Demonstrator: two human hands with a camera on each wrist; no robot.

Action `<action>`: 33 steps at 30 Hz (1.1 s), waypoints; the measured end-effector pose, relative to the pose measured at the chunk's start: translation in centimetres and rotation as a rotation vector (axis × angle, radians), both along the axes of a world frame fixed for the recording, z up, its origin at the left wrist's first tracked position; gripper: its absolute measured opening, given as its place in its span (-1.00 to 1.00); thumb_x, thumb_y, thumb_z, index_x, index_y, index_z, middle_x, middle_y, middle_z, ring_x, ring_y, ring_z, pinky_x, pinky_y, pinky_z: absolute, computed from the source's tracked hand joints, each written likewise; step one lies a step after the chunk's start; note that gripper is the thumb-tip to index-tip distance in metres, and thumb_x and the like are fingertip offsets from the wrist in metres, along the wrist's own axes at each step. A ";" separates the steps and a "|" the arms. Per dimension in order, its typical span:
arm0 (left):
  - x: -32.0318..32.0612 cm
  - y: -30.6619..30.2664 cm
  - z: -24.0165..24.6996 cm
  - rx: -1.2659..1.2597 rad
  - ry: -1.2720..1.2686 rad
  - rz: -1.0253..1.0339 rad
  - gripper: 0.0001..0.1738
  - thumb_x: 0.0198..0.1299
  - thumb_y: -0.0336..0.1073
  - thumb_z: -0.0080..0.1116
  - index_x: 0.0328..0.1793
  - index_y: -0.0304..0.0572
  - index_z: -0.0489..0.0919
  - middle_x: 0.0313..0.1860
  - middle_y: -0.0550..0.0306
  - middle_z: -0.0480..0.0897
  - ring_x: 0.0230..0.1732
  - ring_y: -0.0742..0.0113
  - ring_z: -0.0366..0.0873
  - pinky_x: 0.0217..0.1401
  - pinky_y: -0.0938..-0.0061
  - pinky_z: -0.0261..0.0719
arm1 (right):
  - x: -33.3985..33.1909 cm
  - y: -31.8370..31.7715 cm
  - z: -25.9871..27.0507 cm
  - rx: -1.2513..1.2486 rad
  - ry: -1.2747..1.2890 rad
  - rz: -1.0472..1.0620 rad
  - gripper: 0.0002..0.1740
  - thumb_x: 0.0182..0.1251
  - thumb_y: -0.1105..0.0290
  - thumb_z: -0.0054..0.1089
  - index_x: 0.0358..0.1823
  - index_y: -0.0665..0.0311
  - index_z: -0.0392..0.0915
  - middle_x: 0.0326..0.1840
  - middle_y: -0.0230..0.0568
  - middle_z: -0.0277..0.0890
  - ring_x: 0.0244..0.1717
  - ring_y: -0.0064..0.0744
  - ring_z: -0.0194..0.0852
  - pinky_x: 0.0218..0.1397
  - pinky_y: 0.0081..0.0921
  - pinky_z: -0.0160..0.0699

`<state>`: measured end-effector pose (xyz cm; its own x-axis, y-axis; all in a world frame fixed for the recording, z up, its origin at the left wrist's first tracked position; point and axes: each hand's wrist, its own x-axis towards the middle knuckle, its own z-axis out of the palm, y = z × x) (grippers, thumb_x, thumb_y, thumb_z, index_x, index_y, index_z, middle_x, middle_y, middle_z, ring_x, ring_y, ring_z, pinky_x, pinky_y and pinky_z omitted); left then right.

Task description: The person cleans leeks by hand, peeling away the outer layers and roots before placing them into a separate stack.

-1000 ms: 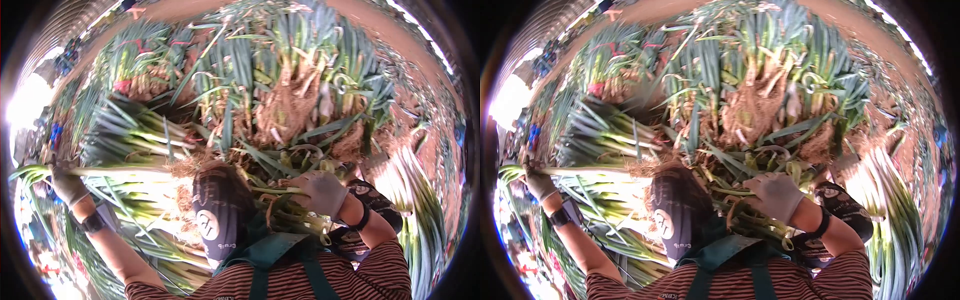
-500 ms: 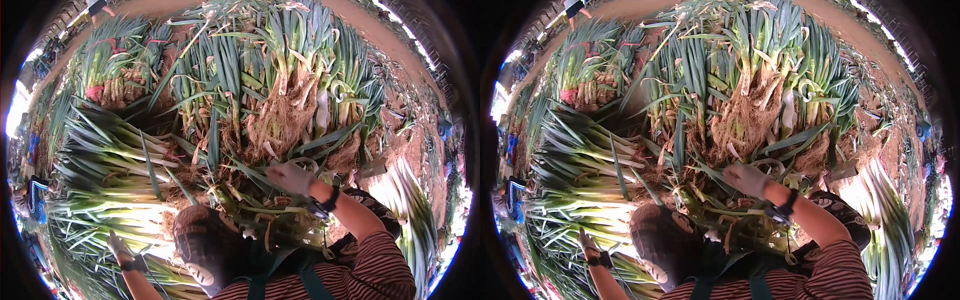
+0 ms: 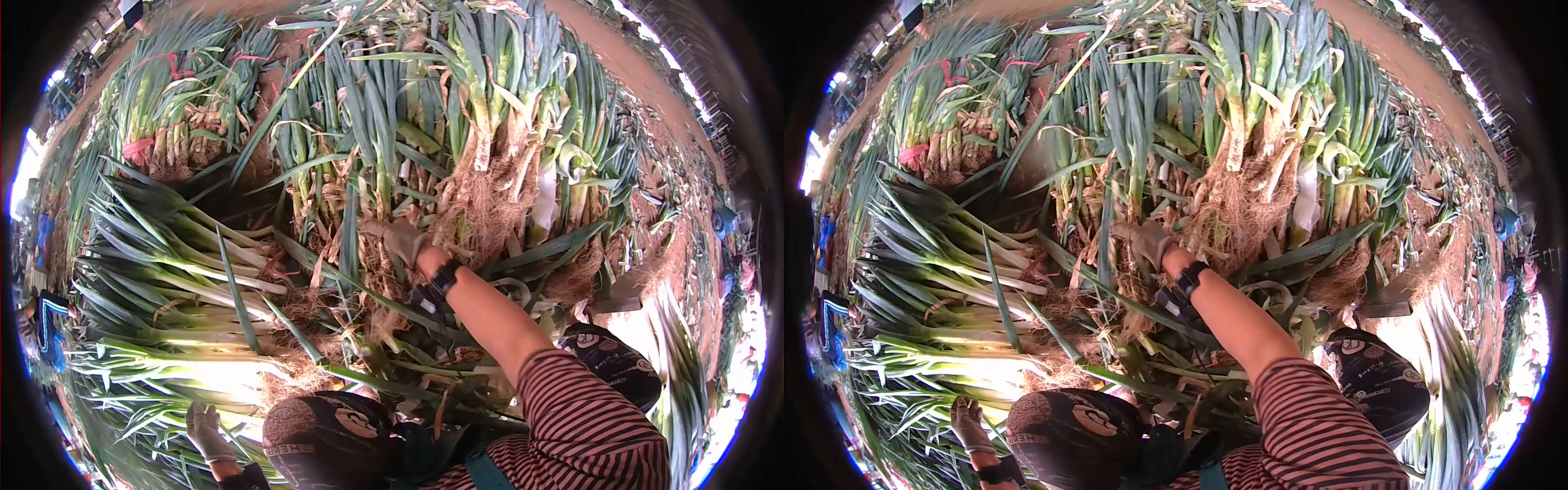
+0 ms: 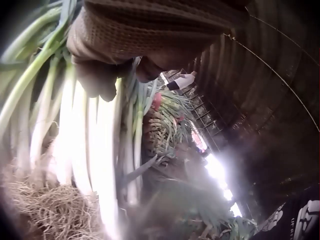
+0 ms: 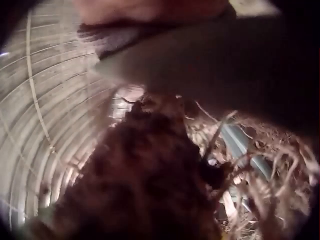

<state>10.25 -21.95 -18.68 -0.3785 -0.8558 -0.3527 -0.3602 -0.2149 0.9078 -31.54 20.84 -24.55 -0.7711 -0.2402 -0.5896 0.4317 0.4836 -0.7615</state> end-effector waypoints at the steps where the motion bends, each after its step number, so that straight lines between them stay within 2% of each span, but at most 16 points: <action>1: -1.4 0.8 1.1 -0.020 0.044 -0.029 -0.70 0.35 -0.14 0.15 0.12 -0.04 0.56 -0.13 0.27 0.63 -0.23 0.40 0.58 -0.18 0.51 0.49 | 0.9 1.1 1.9 -0.070 -0.011 -0.037 -0.60 0.19 0.12 0.39 -0.15 0.33 0.66 -0.30 -0.08 0.63 -0.41 -0.40 0.52 -0.46 -0.53 0.50; 5: -7.3 3.6 6.8 -0.147 0.148 -0.253 -0.65 0.36 -0.14 0.13 0.17 -0.11 0.54 -0.07 0.25 0.64 -0.19 0.42 0.57 -0.11 0.52 0.51 | 8.6 5.2 11.5 -0.163 -0.049 -0.157 -0.73 0.21 0.21 0.37 -0.39 0.25 0.55 -0.67 -0.46 0.38 -0.77 -0.69 0.20 -0.75 -0.67 0.25; 6: -8.7 4.9 8.7 -0.217 0.199 -0.337 -0.65 0.38 -0.14 0.10 0.18 -0.13 0.54 -0.06 0.25 0.63 -0.17 0.43 0.56 -0.10 0.53 0.51 | 10.7 6.3 12.3 -0.106 0.003 -0.128 -0.74 0.19 0.27 0.38 -0.28 0.29 0.55 -0.61 -0.40 0.45 -0.71 -0.64 0.29 -0.66 -0.63 0.34; 8: -11.5 8.7 13.6 -0.315 0.245 -0.497 -0.63 0.40 -0.15 0.05 0.20 -0.17 0.52 -0.04 0.25 0.61 -0.15 0.46 0.55 -0.07 0.54 0.50 | 16.1 8.1 12.2 -0.276 0.289 -0.125 -0.75 0.19 0.31 0.38 -0.25 0.31 0.56 -0.53 -0.35 0.52 -0.63 -0.58 0.39 -0.54 -0.53 0.45; 10: -13.6 14.3 19.1 -0.345 0.267 -0.701 -0.65 0.42 -0.17 0.02 0.19 -0.21 0.53 -0.03 0.23 0.60 -0.12 0.48 0.54 -0.05 0.57 0.49 | 20.8 9.7 14.1 -0.311 0.257 -0.127 -0.71 0.18 0.26 0.38 -0.26 0.33 0.55 -0.55 -0.27 0.54 -0.57 -0.43 0.49 -0.45 -0.46 0.51; 11: -14.4 17.3 20.5 -0.392 0.315 -0.654 -0.65 0.29 -0.23 0.07 0.07 -0.33 0.57 -0.14 0.11 0.63 -0.20 0.41 0.57 -0.15 0.54 0.50 | 22.7 10.4 15.0 -0.331 0.240 -0.128 -0.69 0.17 0.23 0.37 -0.26 0.34 0.55 -0.56 -0.23 0.55 -0.55 -0.36 0.54 -0.40 -0.42 0.54; 14: -15.2 23.9 23.1 -0.347 0.333 -0.969 -0.62 0.35 -0.13 0.09 0.09 -0.29 0.57 -0.13 0.12 0.65 -0.29 0.44 0.57 -0.26 0.53 0.51 | 27.0 12.0 16.3 0.062 0.791 -0.075 -0.64 0.20 0.16 0.32 -0.19 0.32 0.51 -0.56 -0.09 0.54 -0.53 -0.22 0.58 -0.46 -0.39 0.52; 17: -15.6 33.7 24.0 -0.098 0.371 -1.125 -0.58 0.39 -0.05 0.08 0.11 -0.26 0.58 -0.13 0.14 0.68 -0.32 0.47 0.57 -0.34 0.52 0.51 | 29.2 13.1 18.0 0.441 0.964 -0.061 -0.53 0.13 0.11 0.38 -0.13 0.34 0.49 -0.54 0.00 0.52 -0.52 -0.08 0.58 -0.48 -0.30 0.51; 19: -16.4 37.9 22.8 0.076 0.387 -1.246 -0.65 0.36 -0.17 0.09 0.07 -0.33 0.56 -0.21 0.20 0.64 -0.27 0.48 0.56 -0.20 0.59 0.52 | 29.9 13.6 18.4 0.435 1.122 -0.104 -0.46 0.10 0.07 0.42 -0.09 0.34 0.46 -0.53 -0.07 0.53 -0.51 -0.08 0.58 -0.47 -0.26 0.51; 21: -16.7 40.8 21.2 -0.121 0.469 -1.120 -0.72 0.37 -0.31 0.06 0.08 -0.36 0.54 -0.16 0.23 0.62 -0.24 0.50 0.55 -0.12 0.62 0.51 | 30.0 14.4 18.1 0.416 1.327 -0.143 -0.43 0.11 0.03 0.42 -0.07 0.33 0.45 -0.49 -0.07 0.55 -0.46 -0.05 0.59 -0.44 -0.29 0.53; 22: -16.2 42.2 21.3 0.015 0.587 -1.012 -0.79 0.34 -0.43 0.08 0.05 -0.35 0.55 -0.16 0.23 0.61 -0.21 0.49 0.55 -0.03 0.63 0.51 | 30.4 15.1 18.4 0.328 1.170 -0.196 -0.43 0.12 0.02 0.42 -0.07 0.34 0.46 -0.47 -0.08 0.57 -0.44 -0.10 0.61 -0.40 -0.33 0.54; 24: -15.5 42.5 20.8 0.142 0.646 -0.980 -0.80 0.30 -0.44 0.13 0.02 -0.33 0.56 -0.17 0.22 0.61 -0.20 0.48 0.57 -0.08 0.60 0.55 | 31.7 16.9 19.4 0.153 0.842 -0.295 -0.42 0.12 0.01 0.44 -0.07 0.35 0.48 -0.42 -0.11 0.61 -0.39 -0.20 0.66 -0.33 -0.42 0.57; 27: -13.8 43.7 21.9 0.145 0.577 -0.970 -0.75 0.25 -0.42 0.21 0.04 -0.29 0.56 -0.14 0.19 0.62 -0.16 0.42 0.62 -0.20 0.48 0.69 | 33.1 19.2 16.9 -0.281 0.618 -0.366 -0.41 0.08 0.01 0.49 -0.07 0.35 0.53 -0.34 -0.14 0.66 -0.30 -0.38 0.68 -0.23 -0.50 0.57; 28: -13.5 43.8 21.6 0.174 0.586 -0.940 -0.74 0.24 -0.42 0.23 0.04 -0.28 0.55 -0.13 0.18 0.62 -0.16 0.40 0.63 -0.22 0.45 0.72 | 33.5 18.7 15.5 -0.206 0.672 -0.435 -0.44 0.10 0.04 0.50 -0.08 0.36 0.56 -0.34 -0.19 0.66 -0.28 -0.58 0.62 -0.21 -0.54 0.55; 31: -12.8 44.6 21.8 0.291 0.613 -0.857 -0.74 0.23 -0.43 0.21 0.05 -0.26 0.55 -0.10 0.15 0.62 -0.14 0.32 0.64 -0.15 0.39 0.76 | 34.4 17.7 17.1 -0.040 0.752 -0.591 -0.39 0.08 -0.17 0.39 -0.12 0.24 0.60 -0.39 -0.14 0.64 -0.33 -0.14 0.67 -0.21 -0.40 0.59; 33: -12.6 45.1 22.0 0.282 0.620 -0.865 -0.77 0.28 -0.43 0.12 0.06 -0.26 0.53 -0.08 0.14 0.61 -0.13 0.29 0.64 -0.12 0.41 0.73 | 34.7 17.8 18.1 -0.035 0.671 -0.564 -0.41 0.07 -0.13 0.42 -0.14 0.25 0.61 -0.40 -0.18 0.64 -0.35 -0.25 0.67 -0.21 -0.45 0.59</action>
<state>-2.39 23.13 3.36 -0.9903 -0.1344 -0.0356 0.0120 -0.3377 0.9412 3.14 38.61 -6.43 -0.9617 0.2722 0.0313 0.0553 0.3046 -0.9509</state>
